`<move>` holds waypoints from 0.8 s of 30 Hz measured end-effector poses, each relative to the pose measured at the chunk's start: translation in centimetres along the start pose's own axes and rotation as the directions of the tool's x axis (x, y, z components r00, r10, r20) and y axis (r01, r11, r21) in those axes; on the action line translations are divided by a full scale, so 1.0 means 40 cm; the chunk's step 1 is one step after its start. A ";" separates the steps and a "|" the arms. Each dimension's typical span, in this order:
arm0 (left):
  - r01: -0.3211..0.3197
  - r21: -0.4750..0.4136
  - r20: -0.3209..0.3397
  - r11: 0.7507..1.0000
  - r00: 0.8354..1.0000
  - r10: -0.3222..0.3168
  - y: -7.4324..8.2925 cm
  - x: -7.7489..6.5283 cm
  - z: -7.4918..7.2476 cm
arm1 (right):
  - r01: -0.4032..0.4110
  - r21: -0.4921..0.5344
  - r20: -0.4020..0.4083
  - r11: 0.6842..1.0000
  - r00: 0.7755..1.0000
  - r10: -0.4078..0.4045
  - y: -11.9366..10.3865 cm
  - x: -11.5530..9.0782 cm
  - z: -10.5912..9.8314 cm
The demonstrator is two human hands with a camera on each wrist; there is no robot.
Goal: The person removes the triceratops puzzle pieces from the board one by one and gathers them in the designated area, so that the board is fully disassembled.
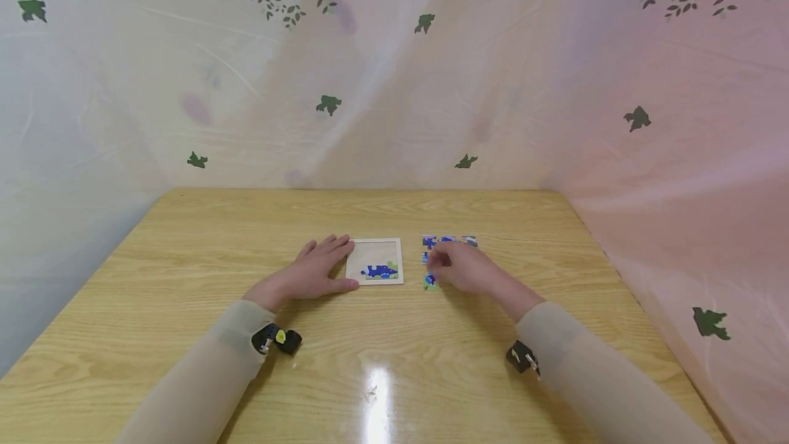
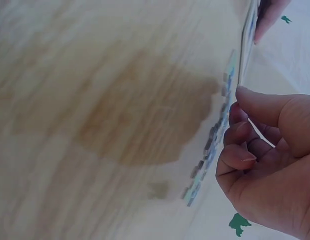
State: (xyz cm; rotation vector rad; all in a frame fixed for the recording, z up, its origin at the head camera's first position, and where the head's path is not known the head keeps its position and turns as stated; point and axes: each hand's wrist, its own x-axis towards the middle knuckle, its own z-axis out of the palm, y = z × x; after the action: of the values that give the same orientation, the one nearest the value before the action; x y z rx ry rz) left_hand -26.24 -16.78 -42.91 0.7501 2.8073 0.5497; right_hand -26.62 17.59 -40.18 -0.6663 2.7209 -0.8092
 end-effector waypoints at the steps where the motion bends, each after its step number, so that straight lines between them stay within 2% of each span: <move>1: 0.001 0.000 0.002 1.000 1.000 -0.001 0.002 -0.001 -0.001 | 0.004 0.003 -0.008 1.000 1.000 -0.004 -0.002 0.000 -0.003; 12: 0.010 0.008 0.004 1.000 1.000 -0.010 0.001 0.000 -0.002 | -0.003 0.060 -0.046 0.998 0.999 0.006 -0.037 0.021 -0.012; 19: 0.002 0.016 0.000 1.000 1.000 -0.002 -0.002 0.001 0.000 | -0.005 0.081 -0.056 0.997 0.998 0.010 -0.067 0.040 0.006; 24: 0.007 0.011 0.006 1.000 1.000 -0.007 -0.005 0.005 0.004 | 0.029 0.104 -0.071 0.994 0.997 -0.021 -0.089 0.051 0.021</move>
State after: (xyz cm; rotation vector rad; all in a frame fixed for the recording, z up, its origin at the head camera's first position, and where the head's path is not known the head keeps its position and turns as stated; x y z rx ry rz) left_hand -26.44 -16.79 -43.14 0.7419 2.8089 0.5299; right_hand -26.85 13.55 -39.01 -0.6627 2.7134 -0.9920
